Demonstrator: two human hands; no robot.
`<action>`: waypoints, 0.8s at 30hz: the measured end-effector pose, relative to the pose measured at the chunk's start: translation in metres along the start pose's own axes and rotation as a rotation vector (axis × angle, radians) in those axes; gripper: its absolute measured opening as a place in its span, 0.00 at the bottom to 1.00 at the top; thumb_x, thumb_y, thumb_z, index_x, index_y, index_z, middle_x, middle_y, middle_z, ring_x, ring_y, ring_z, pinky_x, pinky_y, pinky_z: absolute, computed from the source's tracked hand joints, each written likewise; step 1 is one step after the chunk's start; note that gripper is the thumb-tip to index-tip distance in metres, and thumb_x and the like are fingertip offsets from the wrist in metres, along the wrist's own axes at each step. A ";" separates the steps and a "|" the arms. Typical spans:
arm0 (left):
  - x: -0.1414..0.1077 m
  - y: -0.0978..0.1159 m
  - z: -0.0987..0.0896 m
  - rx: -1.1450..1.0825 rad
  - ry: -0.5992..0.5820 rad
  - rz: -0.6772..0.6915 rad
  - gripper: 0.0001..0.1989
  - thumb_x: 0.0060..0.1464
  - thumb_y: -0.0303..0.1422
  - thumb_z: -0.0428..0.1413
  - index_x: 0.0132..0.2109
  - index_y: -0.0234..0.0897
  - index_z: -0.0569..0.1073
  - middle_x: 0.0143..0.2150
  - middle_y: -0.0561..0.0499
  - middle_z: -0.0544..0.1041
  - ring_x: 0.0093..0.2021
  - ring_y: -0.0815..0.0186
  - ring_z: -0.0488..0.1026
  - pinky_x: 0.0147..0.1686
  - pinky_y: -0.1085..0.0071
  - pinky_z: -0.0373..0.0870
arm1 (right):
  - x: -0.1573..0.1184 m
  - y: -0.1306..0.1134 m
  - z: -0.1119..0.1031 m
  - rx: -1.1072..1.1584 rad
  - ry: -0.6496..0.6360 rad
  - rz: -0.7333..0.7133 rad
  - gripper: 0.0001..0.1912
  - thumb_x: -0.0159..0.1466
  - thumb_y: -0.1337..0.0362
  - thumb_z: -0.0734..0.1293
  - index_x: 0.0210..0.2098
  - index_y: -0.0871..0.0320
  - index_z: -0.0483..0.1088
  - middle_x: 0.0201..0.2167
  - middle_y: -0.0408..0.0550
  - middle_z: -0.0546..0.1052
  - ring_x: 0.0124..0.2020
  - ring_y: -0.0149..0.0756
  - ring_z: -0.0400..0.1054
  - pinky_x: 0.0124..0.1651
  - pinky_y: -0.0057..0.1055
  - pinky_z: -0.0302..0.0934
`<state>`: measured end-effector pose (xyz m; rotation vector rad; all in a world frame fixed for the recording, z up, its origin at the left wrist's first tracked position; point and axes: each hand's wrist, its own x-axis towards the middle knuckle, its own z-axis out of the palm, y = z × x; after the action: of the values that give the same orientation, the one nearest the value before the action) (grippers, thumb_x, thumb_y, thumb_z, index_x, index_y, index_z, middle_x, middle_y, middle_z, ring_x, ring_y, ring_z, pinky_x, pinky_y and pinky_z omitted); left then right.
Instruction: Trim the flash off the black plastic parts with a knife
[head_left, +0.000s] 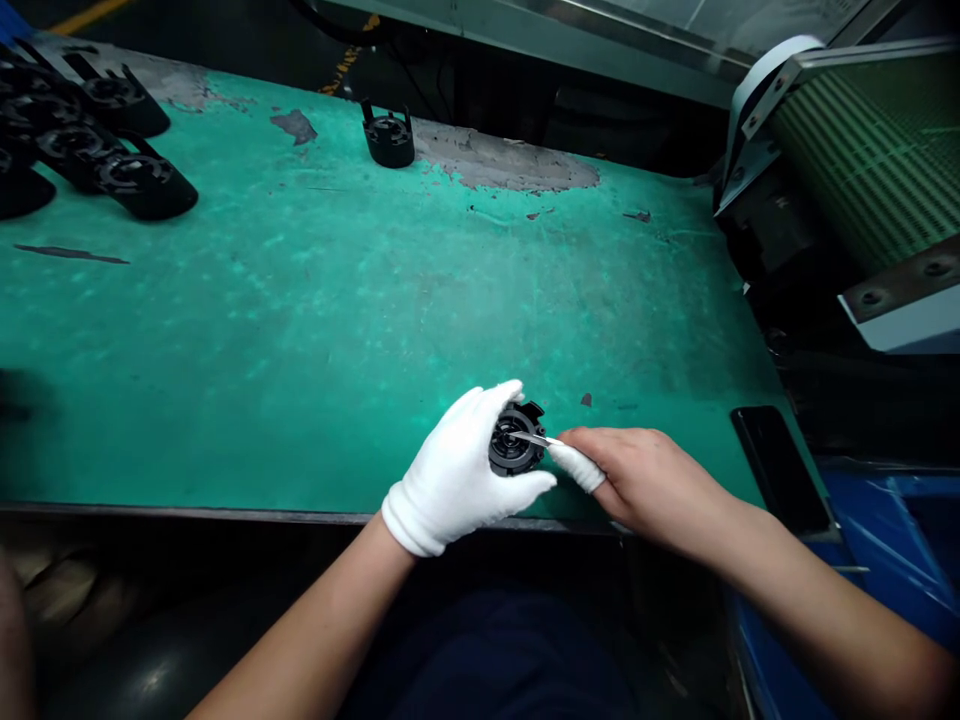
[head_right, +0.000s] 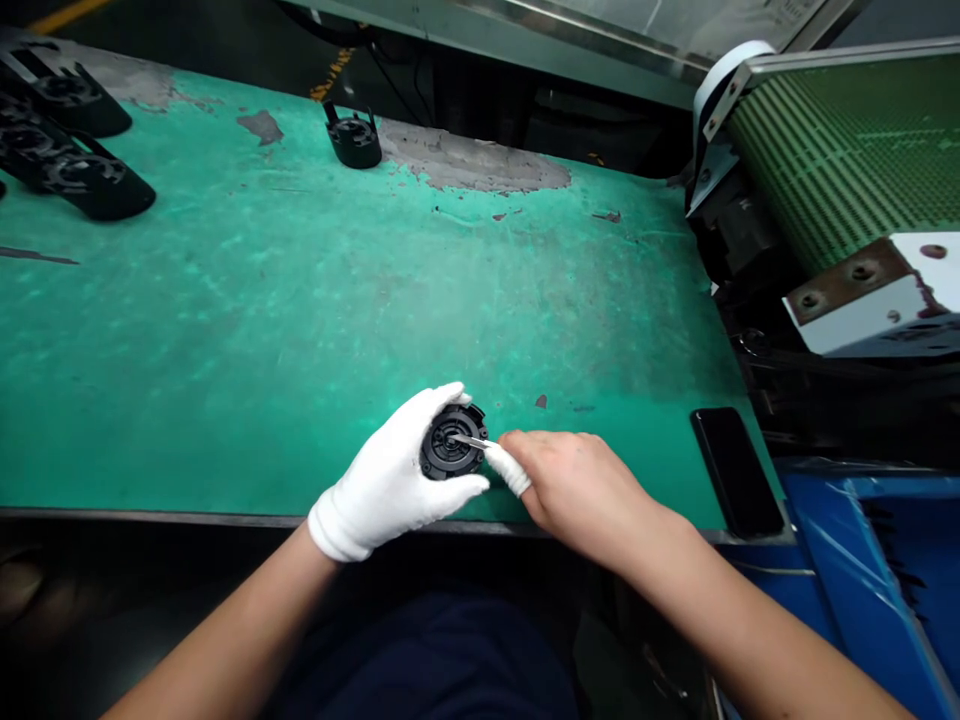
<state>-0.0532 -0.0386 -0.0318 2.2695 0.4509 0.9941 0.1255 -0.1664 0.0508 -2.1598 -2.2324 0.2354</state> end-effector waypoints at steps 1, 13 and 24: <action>0.000 0.000 0.000 0.000 0.000 0.003 0.41 0.50 0.41 0.64 0.66 0.36 0.57 0.60 0.42 0.70 0.61 0.55 0.68 0.66 0.55 0.65 | 0.002 0.000 -0.003 -0.020 -0.016 -0.002 0.11 0.67 0.69 0.61 0.45 0.53 0.72 0.38 0.48 0.82 0.38 0.40 0.76 0.36 0.29 0.62; 0.000 0.001 0.000 0.000 0.005 0.017 0.43 0.47 0.42 0.66 0.65 0.34 0.58 0.60 0.42 0.71 0.62 0.54 0.68 0.67 0.53 0.61 | 0.011 0.000 -0.032 -0.080 -0.166 -0.057 0.12 0.67 0.69 0.60 0.46 0.53 0.72 0.38 0.47 0.81 0.38 0.42 0.77 0.37 0.31 0.61; 0.001 0.001 -0.002 0.013 -0.018 -0.012 0.45 0.46 0.44 0.67 0.66 0.36 0.58 0.61 0.43 0.70 0.62 0.55 0.67 0.66 0.56 0.63 | 0.005 0.018 -0.013 -0.089 -0.091 0.067 0.18 0.71 0.63 0.57 0.56 0.43 0.68 0.50 0.42 0.80 0.49 0.44 0.75 0.46 0.38 0.66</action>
<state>-0.0543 -0.0379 -0.0300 2.2831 0.4639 0.9662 0.1449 -0.1598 0.0612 -2.3170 -2.2616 0.2457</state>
